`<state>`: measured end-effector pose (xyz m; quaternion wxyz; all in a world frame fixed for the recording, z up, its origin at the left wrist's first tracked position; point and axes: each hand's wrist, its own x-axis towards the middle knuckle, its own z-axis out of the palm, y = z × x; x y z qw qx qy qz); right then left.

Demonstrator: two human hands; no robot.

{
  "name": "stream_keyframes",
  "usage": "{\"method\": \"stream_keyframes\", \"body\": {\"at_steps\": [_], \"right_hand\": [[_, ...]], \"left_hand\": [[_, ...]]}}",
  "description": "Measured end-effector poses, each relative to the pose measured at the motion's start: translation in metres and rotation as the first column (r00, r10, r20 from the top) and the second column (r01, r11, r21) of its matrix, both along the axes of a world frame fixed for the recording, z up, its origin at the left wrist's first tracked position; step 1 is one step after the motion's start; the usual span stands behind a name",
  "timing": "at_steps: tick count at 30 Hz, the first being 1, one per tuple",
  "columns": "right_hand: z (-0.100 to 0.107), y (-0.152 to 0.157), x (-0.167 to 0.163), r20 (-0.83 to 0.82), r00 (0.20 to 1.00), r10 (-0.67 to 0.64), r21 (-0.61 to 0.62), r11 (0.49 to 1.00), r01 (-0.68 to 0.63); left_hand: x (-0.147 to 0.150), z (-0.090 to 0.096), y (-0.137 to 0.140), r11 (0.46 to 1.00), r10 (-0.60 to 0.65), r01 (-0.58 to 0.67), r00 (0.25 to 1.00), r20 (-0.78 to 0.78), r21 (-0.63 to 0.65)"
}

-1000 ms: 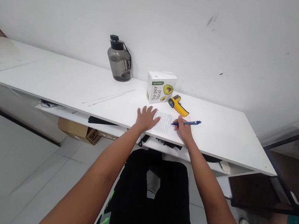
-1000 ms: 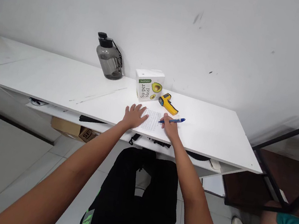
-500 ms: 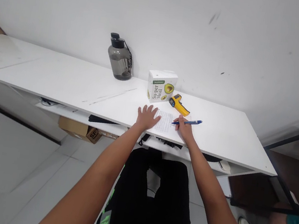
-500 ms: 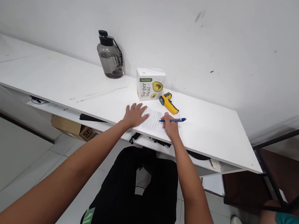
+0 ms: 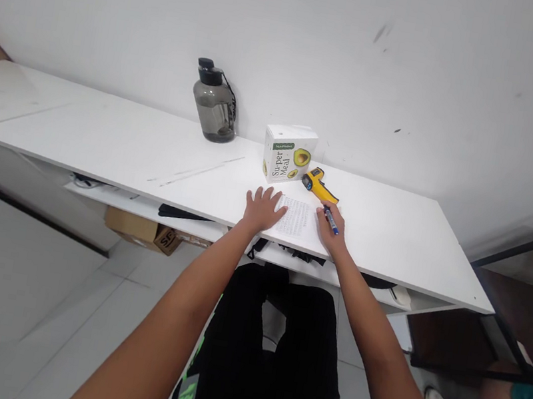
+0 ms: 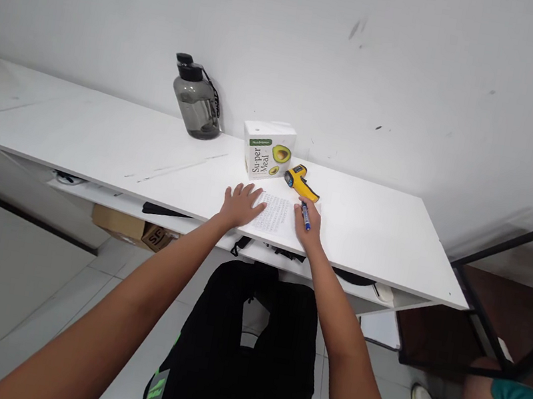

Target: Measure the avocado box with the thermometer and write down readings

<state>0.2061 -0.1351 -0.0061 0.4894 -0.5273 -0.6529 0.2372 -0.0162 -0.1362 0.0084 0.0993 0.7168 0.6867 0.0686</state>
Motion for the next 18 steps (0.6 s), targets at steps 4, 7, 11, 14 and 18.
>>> {"method": "stream_keyframes", "body": {"at_steps": [4, 7, 11, 14, 18], "right_hand": [[-0.009, 0.007, 0.003, 0.075, 0.992, 0.106, -0.024, 0.994, -0.105], [-0.013, 0.013, 0.003, 0.075, 0.989, 0.124, -0.104, 0.988, -0.116], [-0.015, 0.015, 0.000, 0.159, 0.984, 0.083, -0.109, 0.992, -0.066], [-0.014, 0.014, -0.004, 0.276, 0.957, 0.093, -0.142, 0.988, -0.055], [-0.006, 0.016, -0.009, 0.437, 0.892, 0.115, -0.176, 0.984, -0.041]], "left_hand": [[0.000, 0.001, -0.001, 1.000, 0.000, 0.000, 1.000, 0.006, 0.008], [0.001, 0.002, -0.001, 1.000, 0.001, -0.001, 1.000, 0.010, 0.011], [0.001, 0.002, -0.002, 1.000, 0.002, -0.002, 1.000, 0.014, 0.016], [0.001, 0.001, -0.001, 1.000, 0.003, -0.003, 1.000, 0.016, 0.025], [-0.001, -0.005, 0.002, 0.999, 0.000, -0.001, 1.000, 0.019, 0.042]]}}
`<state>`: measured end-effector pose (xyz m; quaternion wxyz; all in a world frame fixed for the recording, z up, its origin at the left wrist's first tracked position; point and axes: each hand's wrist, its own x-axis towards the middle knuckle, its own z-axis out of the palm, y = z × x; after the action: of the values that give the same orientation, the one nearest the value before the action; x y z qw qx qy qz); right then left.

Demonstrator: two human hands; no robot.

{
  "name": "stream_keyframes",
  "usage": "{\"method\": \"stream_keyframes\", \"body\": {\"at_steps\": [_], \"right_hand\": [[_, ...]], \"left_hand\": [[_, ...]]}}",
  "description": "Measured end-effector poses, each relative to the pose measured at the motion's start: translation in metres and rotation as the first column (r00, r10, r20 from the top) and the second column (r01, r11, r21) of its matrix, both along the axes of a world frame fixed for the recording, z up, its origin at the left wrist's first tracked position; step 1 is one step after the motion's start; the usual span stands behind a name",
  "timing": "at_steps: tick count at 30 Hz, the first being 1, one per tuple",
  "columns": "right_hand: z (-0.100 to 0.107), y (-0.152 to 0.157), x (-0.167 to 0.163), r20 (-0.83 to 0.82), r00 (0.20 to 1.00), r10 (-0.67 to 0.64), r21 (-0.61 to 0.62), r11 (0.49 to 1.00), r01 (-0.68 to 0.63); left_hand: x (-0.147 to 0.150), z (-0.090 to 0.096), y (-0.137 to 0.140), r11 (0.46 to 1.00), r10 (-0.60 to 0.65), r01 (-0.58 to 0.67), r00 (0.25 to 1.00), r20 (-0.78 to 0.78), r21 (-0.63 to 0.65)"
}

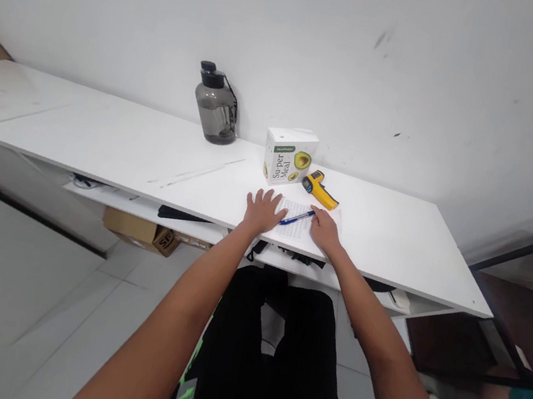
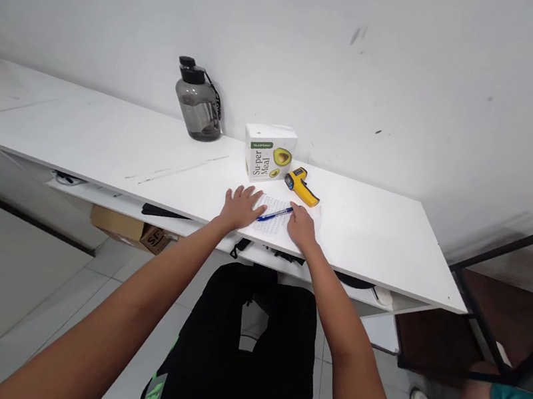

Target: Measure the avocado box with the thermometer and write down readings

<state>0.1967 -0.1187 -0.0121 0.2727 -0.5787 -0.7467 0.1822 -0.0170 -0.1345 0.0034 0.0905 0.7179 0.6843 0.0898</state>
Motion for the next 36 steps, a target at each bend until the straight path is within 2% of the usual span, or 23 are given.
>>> {"method": "stream_keyframes", "body": {"at_steps": [3, 5, 6, 9, 11, 12, 14, 16, 21, 24, 26, 28, 30, 33, 36], "right_hand": [[0.017, 0.011, 0.001, 0.124, 0.990, 0.061, -0.120, 0.992, -0.046], [0.032, 0.022, 0.004, 0.179, 0.982, 0.054, -0.177, 0.984, -0.021], [0.039, 0.028, 0.005, 0.196, 0.980, 0.015, -0.164, 0.986, 0.017], [0.057, 0.044, 0.004, 0.222, 0.955, -0.198, -0.028, 0.978, 0.209], [0.061, 0.054, 0.000, 0.269, 0.912, -0.311, -0.014, 0.945, 0.327], [0.061, 0.059, -0.003, 0.307, 0.893, -0.330, -0.045, 0.932, 0.360], [0.056, 0.068, -0.008, 0.382, 0.877, -0.291, -0.133, 0.922, 0.364], [0.050, 0.078, -0.011, 0.420, 0.883, -0.211, -0.184, 0.932, 0.311], [0.044, 0.105, -0.003, 0.354, 0.932, -0.080, -0.260, 0.949, 0.181], [0.047, 0.112, 0.003, 0.197, 0.964, -0.176, -0.156, 0.965, 0.209], [0.047, 0.108, 0.002, -0.073, 0.970, -0.232, -0.082, 0.971, 0.226], [0.044, 0.099, -0.007, -0.397, 0.889, -0.226, -0.061, 0.974, 0.220], [0.038, 0.085, -0.020, -0.634, 0.754, -0.168, -0.031, 0.981, 0.193], [0.030, 0.065, -0.040, -0.765, 0.639, -0.080, 0.017, 0.989, 0.144], [0.025, 0.053, -0.052, -0.791, 0.610, -0.043, 0.008, 0.997, 0.080]], "left_hand": [[-0.001, -0.004, 0.002, 1.000, 0.005, -0.005, 1.000, 0.008, 0.016], [-0.002, -0.004, 0.002, 1.000, 0.007, -0.007, 1.000, 0.009, 0.027], [-0.002, -0.004, 0.002, 1.000, 0.004, -0.004, 1.000, 0.008, 0.022], [-0.002, -0.002, 0.001, 1.000, 0.003, -0.003, 1.000, -0.009, 0.000], [-0.002, -0.002, 0.001, 1.000, 0.006, -0.005, 1.000, -0.021, 0.005], [-0.002, -0.003, 0.001, 1.000, 0.007, -0.007, 1.000, -0.026, 0.008], [-0.003, -0.004, 0.001, 1.000, 0.011, -0.011, 1.000, -0.029, 0.009], [-0.003, -0.004, 0.001, 1.000, 0.010, -0.009, 0.999, -0.031, 0.003], [-0.003, -0.003, -0.001, 1.000, 0.012, -0.012, 0.999, -0.043, 0.000], [-0.004, -0.004, -0.001, 1.000, 0.011, -0.011, 1.000, -0.029, 0.013], [-0.005, -0.005, 0.000, 1.000, 0.008, -0.008, 1.000, -0.013, 0.025], [-0.006, -0.007, 0.001, 0.999, 0.009, -0.009, 1.000, -0.001, 0.036], [-0.006, -0.007, 0.002, 0.999, 0.012, -0.013, 1.000, 0.008, 0.043], [-0.006, -0.008, 0.001, 0.999, 0.021, -0.023, 0.999, 0.032, 0.049], [-0.009, -0.008, 0.002, 0.992, 0.080, -0.093, 0.987, 0.137, 0.087]]}}
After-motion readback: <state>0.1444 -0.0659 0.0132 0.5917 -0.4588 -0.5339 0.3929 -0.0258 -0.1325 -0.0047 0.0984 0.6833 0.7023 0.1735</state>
